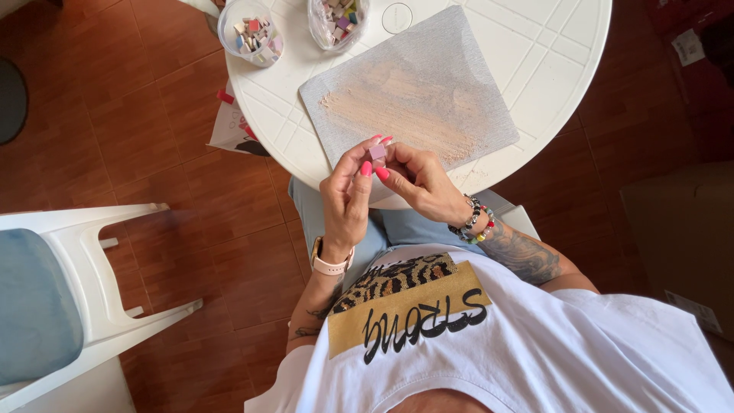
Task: Spreading paste on a board and manipulating small craft materials with hands
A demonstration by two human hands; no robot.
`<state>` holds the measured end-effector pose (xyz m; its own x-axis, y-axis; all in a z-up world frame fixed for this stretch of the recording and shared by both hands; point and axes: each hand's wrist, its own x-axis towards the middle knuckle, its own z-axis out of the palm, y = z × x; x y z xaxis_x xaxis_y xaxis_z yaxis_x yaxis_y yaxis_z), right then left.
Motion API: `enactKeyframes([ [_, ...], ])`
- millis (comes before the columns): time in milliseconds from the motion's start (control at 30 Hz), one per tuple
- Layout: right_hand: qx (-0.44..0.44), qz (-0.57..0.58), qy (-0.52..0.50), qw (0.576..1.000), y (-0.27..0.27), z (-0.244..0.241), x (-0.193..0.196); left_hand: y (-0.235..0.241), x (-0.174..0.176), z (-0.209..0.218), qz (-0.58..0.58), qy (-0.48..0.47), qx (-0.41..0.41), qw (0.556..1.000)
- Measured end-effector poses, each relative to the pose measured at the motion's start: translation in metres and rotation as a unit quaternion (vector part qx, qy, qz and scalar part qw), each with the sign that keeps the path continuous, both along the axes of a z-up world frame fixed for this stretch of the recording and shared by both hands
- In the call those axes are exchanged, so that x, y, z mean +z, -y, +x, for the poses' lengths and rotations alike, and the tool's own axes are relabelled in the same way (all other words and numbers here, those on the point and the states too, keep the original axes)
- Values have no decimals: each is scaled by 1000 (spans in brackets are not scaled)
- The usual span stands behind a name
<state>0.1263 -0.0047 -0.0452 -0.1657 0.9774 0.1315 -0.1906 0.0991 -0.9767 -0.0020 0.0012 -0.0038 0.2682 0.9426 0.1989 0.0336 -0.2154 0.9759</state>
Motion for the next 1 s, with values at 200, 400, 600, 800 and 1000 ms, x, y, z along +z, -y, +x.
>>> enactKeyframes([
  [200,-63,30,29,997,-4,1,29,2,-1,3,-5,47,4,999],
  [400,-112,123,123,978,-2,5,15,2,7,1,23,21,15,999],
  [600,-107,138,99,980,-1,6,19,2,8,0,98,-30,22,994],
  [800,-108,148,119,976,0,8,20,-1,6,-3,148,-71,13,986],
  [1000,-81,91,43,992,4,7,7,0,3,-5,122,-56,23,991],
])
